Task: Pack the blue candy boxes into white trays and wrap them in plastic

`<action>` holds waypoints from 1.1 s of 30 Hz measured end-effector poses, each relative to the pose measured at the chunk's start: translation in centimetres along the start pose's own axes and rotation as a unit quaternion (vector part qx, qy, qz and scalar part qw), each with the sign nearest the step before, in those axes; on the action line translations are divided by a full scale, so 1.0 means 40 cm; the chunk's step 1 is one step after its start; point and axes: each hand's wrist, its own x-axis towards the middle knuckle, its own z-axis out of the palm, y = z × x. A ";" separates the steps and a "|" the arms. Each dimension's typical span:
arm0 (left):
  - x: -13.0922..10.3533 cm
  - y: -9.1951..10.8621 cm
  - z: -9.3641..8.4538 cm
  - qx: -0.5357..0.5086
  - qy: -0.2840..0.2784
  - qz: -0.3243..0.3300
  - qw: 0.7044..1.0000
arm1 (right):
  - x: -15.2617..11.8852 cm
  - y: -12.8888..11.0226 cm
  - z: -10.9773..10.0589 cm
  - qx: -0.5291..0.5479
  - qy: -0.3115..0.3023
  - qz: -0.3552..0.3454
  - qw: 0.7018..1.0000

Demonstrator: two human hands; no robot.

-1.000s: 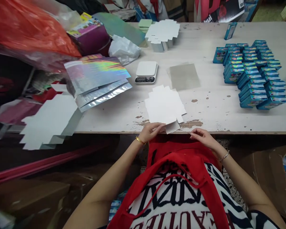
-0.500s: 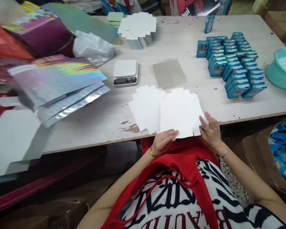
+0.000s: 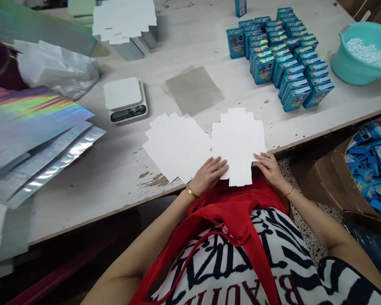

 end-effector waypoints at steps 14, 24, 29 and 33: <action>0.153 0.121 -0.094 0.077 -0.073 -0.065 0.992 | 0.036 -0.119 -0.064 -0.322 -0.068 -0.046 0.943; 0.297 0.154 -0.091 0.153 -0.235 -0.158 0.947 | 0.086 -0.028 -0.029 -0.333 -0.134 -0.123 0.925; 0.318 0.154 -0.089 0.156 -0.235 -0.156 0.947 | 0.105 0.031 0.007 -0.264 -0.102 -0.229 0.931; 0.306 0.148 -0.079 0.171 -0.203 -0.138 0.954 | 0.103 0.042 0.008 -0.246 -0.096 -0.257 0.930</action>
